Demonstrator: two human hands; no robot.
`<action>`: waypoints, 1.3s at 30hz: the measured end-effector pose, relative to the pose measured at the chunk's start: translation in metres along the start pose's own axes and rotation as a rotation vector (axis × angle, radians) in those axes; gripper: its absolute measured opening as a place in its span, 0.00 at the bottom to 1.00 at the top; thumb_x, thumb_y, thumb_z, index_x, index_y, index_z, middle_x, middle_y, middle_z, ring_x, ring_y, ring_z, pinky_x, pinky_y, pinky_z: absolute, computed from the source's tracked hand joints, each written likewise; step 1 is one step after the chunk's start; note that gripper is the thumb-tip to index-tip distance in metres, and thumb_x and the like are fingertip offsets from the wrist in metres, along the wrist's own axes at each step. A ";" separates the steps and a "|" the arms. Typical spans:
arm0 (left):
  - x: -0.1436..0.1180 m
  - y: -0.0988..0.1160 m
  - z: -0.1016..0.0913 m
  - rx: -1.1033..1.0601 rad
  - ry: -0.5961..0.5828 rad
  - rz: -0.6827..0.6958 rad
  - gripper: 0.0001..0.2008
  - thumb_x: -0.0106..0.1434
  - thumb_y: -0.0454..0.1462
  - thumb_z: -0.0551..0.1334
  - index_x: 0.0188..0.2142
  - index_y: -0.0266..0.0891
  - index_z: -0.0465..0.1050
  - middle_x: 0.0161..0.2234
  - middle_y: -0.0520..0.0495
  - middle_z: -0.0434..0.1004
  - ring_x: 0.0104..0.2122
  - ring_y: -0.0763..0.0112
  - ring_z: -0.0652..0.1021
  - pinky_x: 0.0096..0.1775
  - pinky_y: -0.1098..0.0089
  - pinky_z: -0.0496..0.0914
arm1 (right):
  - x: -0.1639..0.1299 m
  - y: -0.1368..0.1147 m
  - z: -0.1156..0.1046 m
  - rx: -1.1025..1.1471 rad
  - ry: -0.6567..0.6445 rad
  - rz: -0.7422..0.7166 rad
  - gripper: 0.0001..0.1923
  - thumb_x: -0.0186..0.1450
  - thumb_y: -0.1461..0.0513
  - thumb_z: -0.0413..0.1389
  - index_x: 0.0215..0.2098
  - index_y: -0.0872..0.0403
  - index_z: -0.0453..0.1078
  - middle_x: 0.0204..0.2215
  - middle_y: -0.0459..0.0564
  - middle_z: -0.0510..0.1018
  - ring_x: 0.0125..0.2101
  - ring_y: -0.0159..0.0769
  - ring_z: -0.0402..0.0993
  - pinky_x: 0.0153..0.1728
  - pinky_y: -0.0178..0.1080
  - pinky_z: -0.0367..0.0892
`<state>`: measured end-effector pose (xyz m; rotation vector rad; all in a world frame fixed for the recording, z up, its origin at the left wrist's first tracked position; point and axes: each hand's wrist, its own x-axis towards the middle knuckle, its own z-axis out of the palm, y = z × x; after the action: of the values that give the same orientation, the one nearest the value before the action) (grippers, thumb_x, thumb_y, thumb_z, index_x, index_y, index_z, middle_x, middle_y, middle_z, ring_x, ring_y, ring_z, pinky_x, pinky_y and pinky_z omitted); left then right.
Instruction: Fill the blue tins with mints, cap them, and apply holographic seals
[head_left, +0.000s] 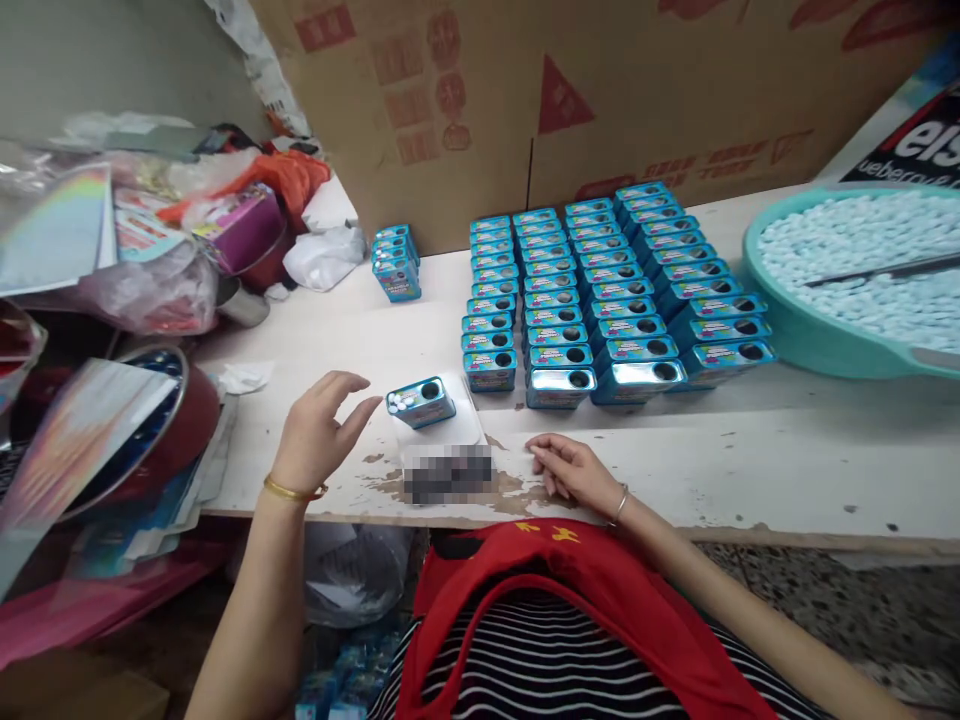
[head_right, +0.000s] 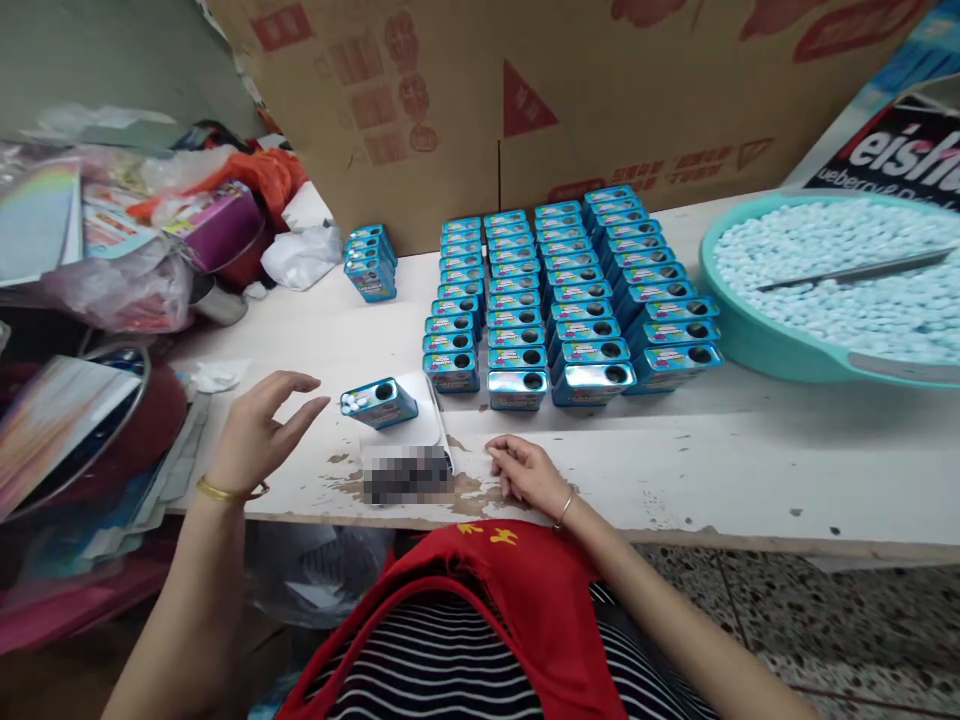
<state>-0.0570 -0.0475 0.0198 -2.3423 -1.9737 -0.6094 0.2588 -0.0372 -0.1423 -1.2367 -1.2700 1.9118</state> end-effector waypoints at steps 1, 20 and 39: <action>-0.006 -0.004 0.003 -0.015 0.001 -0.018 0.13 0.65 0.46 0.57 0.38 0.39 0.70 0.37 0.46 0.77 0.38 0.67 0.77 0.41 0.67 0.70 | 0.000 0.000 0.000 -0.006 0.001 0.000 0.26 0.57 0.42 0.56 0.38 0.55 0.66 0.23 0.42 0.71 0.11 0.21 0.59 0.09 0.28 0.51; -0.049 -0.001 0.053 0.081 0.113 0.061 0.26 0.63 0.47 0.61 0.59 0.45 0.62 0.61 0.39 0.64 0.63 0.54 0.63 0.61 0.49 0.57 | 0.001 0.000 0.004 -0.039 0.021 0.050 0.28 0.56 0.41 0.57 0.39 0.55 0.67 0.24 0.43 0.71 0.12 0.22 0.62 0.10 0.28 0.51; -0.031 0.019 0.061 0.105 0.227 0.061 0.21 0.66 0.42 0.57 0.59 0.49 0.61 0.60 0.43 0.66 0.64 0.57 0.62 0.63 0.42 0.50 | -0.012 -0.023 -0.009 -0.005 -0.019 0.097 0.27 0.55 0.41 0.59 0.38 0.55 0.69 0.23 0.45 0.73 0.13 0.24 0.62 0.12 0.30 0.53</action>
<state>-0.0258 -0.0651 -0.0418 -2.1568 -1.7851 -0.7139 0.2713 -0.0330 -0.1179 -1.3068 -1.2455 1.9940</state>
